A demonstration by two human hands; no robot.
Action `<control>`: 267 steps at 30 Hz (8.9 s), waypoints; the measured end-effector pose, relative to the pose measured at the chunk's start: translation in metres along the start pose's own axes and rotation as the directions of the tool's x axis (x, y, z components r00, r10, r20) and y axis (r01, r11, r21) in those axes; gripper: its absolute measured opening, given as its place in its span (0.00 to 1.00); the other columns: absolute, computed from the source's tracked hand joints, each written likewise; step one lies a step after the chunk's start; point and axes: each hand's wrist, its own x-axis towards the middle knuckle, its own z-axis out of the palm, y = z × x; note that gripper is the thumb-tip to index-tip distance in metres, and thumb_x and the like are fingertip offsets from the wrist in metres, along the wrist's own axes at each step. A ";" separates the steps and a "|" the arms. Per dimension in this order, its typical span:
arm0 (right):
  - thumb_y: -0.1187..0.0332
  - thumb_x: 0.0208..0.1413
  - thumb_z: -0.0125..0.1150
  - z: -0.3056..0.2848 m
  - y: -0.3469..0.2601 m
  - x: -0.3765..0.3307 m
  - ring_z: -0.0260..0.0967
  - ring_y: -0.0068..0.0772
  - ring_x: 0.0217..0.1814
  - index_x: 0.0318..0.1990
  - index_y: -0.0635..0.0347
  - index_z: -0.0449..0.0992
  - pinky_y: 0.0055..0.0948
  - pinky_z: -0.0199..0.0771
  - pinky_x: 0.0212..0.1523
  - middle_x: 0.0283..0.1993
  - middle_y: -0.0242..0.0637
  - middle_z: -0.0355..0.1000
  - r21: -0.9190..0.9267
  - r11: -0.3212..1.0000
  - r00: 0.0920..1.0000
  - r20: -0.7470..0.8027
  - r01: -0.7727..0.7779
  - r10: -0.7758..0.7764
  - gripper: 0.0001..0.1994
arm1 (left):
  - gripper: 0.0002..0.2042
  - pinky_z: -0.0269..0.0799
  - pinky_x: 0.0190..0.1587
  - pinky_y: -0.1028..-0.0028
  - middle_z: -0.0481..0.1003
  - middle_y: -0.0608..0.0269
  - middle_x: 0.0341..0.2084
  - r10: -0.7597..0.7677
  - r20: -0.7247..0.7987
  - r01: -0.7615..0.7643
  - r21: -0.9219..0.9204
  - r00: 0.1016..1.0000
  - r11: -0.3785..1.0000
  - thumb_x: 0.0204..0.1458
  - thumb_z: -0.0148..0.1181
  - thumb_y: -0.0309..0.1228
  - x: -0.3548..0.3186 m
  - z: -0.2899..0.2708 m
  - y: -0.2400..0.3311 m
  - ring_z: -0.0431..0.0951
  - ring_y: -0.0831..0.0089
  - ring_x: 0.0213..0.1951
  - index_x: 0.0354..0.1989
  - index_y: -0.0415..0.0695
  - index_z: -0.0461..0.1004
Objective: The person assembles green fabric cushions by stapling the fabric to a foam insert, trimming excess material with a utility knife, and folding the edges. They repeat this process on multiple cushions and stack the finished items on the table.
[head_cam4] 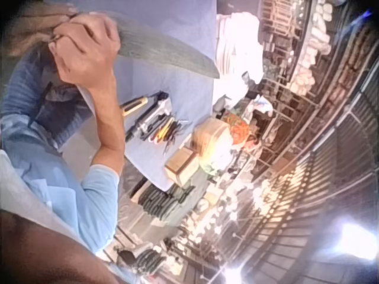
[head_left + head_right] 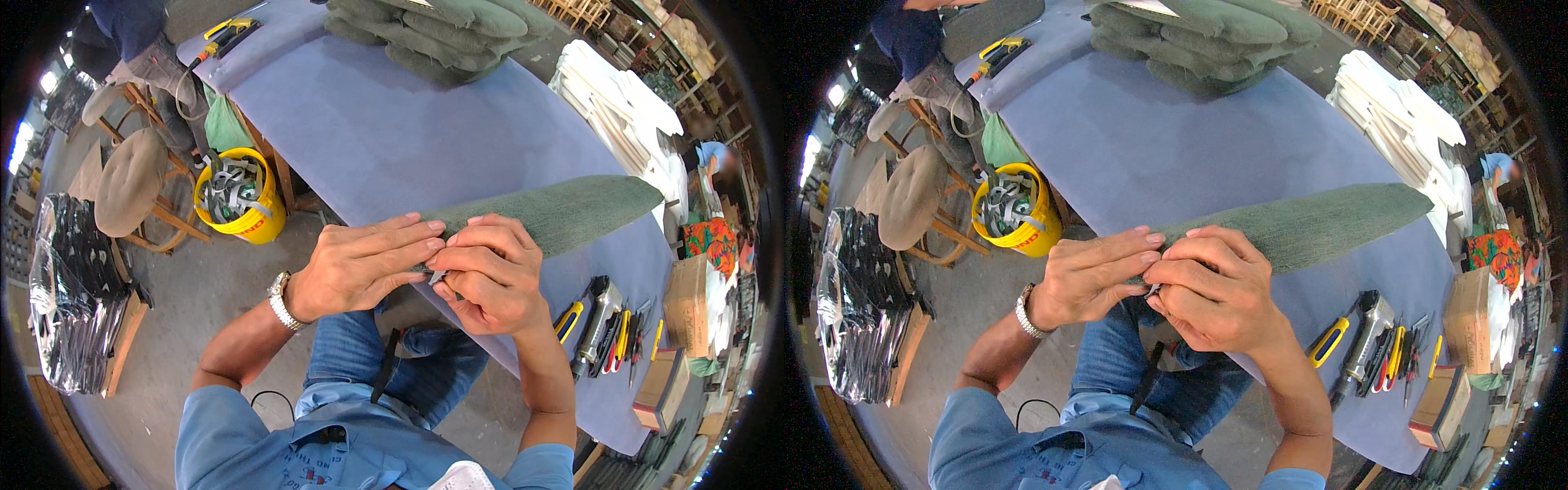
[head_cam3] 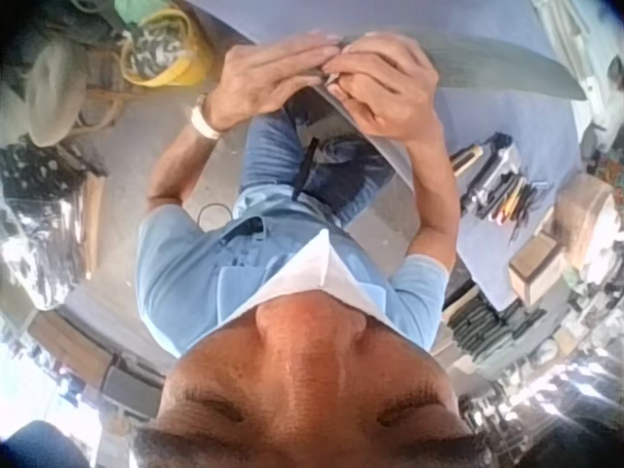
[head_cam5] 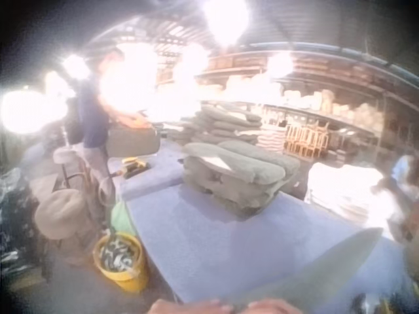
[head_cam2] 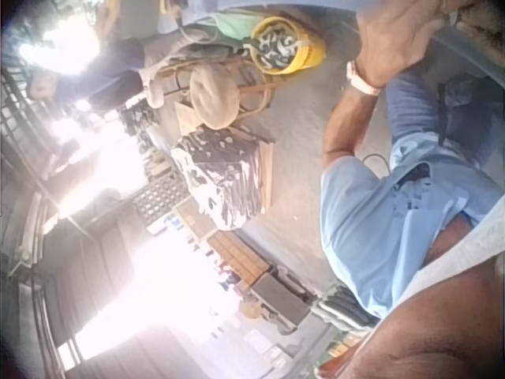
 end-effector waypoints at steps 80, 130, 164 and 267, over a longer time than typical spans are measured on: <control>0.76 0.62 0.52 -0.113 -0.052 -0.269 0.70 0.54 0.66 0.68 0.65 0.65 0.43 0.68 0.66 0.63 0.53 0.71 0.234 0.131 0.054 -0.309 -0.963 0.950 0.25 | 0.24 0.53 0.72 0.47 0.72 0.50 0.65 -0.294 0.389 0.160 0.341 0.873 0.926 0.53 0.65 0.40 0.054 0.124 -0.010 0.67 0.51 0.70 0.59 0.46 0.78; 0.58 0.57 0.74 -0.149 -0.022 -0.183 0.71 0.36 0.58 0.60 0.68 0.72 0.36 0.69 0.60 0.57 0.43 0.74 0.547 -0.260 -0.435 -0.218 -0.796 0.874 0.30 | 0.27 0.68 0.62 0.54 0.75 0.46 0.56 -0.966 -0.105 0.964 0.152 0.235 0.218 0.63 0.53 0.50 0.084 0.101 -0.097 0.72 0.46 0.59 0.61 0.41 0.75; 0.51 0.70 0.50 -0.036 -0.024 0.035 0.22 0.55 0.86 0.79 0.59 0.44 0.49 0.34 0.81 0.84 0.52 0.28 0.300 0.173 0.132 -0.152 -0.938 0.979 0.38 | 0.33 0.41 0.77 0.65 0.44 0.49 0.78 -0.221 0.843 0.859 -0.425 0.491 0.287 0.73 0.36 0.48 0.184 0.116 -0.052 0.41 0.59 0.79 0.80 0.44 0.41; 0.53 0.71 0.45 -0.214 0.062 0.076 0.74 0.36 0.40 0.34 0.69 0.80 0.36 0.72 0.44 0.36 0.46 0.78 0.135 0.567 0.278 -0.765 -0.813 0.581 0.26 | 0.44 0.68 0.67 0.63 0.73 0.53 0.64 -0.028 0.762 0.576 -0.464 0.647 0.673 0.42 0.73 0.20 0.217 0.051 -0.099 0.72 0.58 0.66 0.73 0.48 0.62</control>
